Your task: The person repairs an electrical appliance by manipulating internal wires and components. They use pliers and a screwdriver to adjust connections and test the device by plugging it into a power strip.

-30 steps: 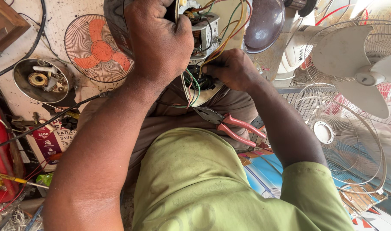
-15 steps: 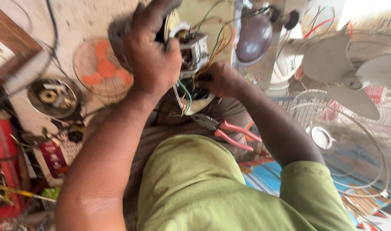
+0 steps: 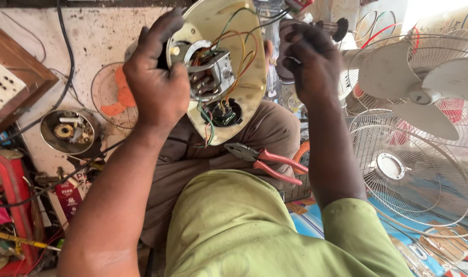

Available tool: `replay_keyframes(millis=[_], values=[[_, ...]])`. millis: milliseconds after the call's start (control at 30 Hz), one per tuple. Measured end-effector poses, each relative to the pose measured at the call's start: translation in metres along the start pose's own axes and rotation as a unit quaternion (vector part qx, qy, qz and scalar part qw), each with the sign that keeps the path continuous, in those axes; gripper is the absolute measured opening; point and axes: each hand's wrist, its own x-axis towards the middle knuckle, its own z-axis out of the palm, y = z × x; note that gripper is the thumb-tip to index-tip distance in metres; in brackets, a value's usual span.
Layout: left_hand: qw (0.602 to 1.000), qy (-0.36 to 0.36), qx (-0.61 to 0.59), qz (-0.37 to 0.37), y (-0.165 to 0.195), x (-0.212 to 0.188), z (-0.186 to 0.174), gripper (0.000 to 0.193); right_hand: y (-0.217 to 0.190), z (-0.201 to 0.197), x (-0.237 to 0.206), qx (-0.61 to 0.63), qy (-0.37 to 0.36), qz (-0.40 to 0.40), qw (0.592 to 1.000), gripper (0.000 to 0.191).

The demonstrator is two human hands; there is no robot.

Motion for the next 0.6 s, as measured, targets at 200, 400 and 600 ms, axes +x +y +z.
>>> replay_keyframes(millis=[200,400,600], values=[[1.000,0.000,-0.012,-0.025,0.000,-0.004,-0.003,0.049,-0.055,0.010,0.003,-0.003,-0.167,0.108,0.980,0.058],[0.993,0.017,-0.109,-0.050,-0.007,-0.004,-0.019,0.055,-0.062,-0.007,0.031,0.110,-0.237,0.011,0.965,0.053],[0.981,0.066,-0.133,-0.125,-0.036,-0.011,-0.086,0.055,-0.053,0.015,0.043,0.079,-0.297,0.028,0.951,0.038]])
